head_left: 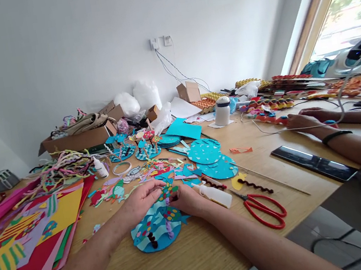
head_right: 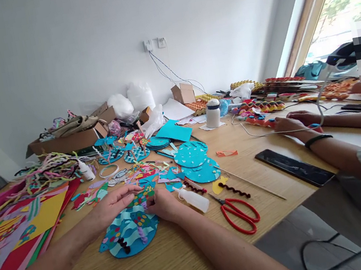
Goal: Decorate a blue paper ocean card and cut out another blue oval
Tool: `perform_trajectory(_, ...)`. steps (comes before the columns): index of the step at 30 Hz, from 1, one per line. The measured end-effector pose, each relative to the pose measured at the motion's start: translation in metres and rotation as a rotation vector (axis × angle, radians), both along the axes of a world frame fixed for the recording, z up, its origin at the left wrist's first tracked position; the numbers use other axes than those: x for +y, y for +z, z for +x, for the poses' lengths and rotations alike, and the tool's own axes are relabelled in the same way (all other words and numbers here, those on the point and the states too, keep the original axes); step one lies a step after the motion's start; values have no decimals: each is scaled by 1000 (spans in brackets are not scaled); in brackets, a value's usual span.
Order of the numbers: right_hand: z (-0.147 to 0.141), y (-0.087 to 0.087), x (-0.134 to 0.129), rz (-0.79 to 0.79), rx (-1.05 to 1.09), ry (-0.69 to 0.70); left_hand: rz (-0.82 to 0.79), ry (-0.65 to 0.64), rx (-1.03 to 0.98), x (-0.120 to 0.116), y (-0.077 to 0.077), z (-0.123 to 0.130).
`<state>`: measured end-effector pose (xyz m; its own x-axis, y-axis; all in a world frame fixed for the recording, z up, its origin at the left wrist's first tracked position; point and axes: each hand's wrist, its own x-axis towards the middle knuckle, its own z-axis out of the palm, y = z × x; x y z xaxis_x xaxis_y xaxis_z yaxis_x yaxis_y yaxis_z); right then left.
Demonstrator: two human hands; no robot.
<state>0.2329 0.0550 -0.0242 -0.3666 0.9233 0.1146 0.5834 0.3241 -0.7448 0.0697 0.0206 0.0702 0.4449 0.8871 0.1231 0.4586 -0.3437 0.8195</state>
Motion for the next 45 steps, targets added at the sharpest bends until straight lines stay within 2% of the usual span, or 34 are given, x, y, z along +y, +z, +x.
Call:
perform_trajectory(7, -1, 3, -4, 8, 20, -52, 28, -55, 42, -4, 4, 2)
perform_trajectory(13, 0, 10, -8, 16, 31, -22, 11, -92, 69, -8, 9, 6)
perform_trajectory(19, 0, 5, -4, 13, 25, -17, 22, -110, 59, -4, 7, 3)
perform_trajectory(26, 0, 2, 0, 17, 17, 30, -44, 64, -18, 2, 7, -2)
perform_trajectory(30, 0, 5, -1, 19, 6, 25, -96, 89, -47, 2, 7, -5)
perform_trajectory(36, 0, 8, -2, 18, -1, 15, -187, 69, -142, 4, 0, -13)
perform_trajectory(40, 0, 8, -2, 24, 2, 19, -177, 85, -181, 5, -6, -18)
perform_trajectory(45, 0, 7, -2, 28, 5, 21, -169, 164, -204, -2, -10, -25)
